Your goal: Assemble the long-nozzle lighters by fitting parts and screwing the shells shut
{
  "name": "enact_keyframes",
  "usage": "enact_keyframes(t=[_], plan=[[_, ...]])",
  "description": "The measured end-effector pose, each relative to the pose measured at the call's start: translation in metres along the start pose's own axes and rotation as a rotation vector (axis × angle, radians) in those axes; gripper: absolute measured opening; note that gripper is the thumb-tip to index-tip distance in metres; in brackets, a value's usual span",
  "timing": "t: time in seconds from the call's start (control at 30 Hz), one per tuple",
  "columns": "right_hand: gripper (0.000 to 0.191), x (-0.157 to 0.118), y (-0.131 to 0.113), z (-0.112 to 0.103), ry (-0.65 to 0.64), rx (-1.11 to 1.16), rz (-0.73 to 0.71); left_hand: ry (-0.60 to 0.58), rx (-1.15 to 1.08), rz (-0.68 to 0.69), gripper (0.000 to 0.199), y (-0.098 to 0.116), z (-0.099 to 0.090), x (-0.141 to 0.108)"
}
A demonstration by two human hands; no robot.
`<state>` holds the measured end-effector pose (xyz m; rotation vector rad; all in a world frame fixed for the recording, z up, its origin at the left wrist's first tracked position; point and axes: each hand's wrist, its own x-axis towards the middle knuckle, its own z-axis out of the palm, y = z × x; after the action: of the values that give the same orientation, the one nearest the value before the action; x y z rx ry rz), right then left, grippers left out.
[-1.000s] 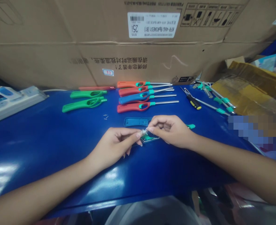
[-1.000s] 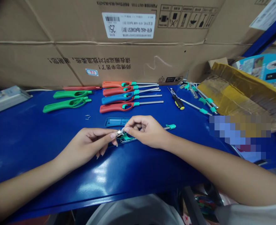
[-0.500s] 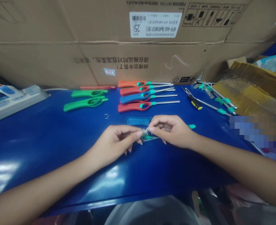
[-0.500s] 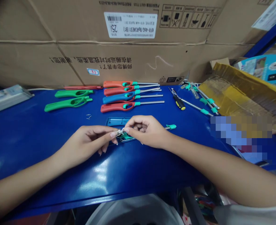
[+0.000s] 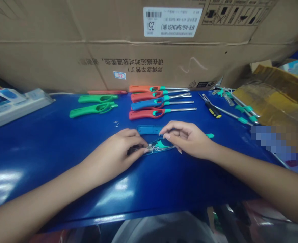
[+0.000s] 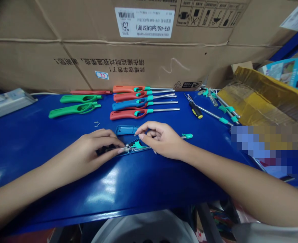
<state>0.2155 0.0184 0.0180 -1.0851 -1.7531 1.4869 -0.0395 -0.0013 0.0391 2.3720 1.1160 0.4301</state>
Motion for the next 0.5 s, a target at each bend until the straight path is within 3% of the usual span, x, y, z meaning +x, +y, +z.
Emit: enact_keyframes(t=[0.4, 0.5], plan=[[0.023, -0.001, 0.0003, 0.0002, -0.016, -0.028, -0.007, 0.018, 0.038, 0.03, 0.015, 0.0022, -0.0006, -0.0004], [0.02, -0.0019, -0.0001, 0.001, 0.003, -0.09, -0.087, -0.021, 0.086, 0.023, 0.017, 0.0028, -0.0015, -0.0031]])
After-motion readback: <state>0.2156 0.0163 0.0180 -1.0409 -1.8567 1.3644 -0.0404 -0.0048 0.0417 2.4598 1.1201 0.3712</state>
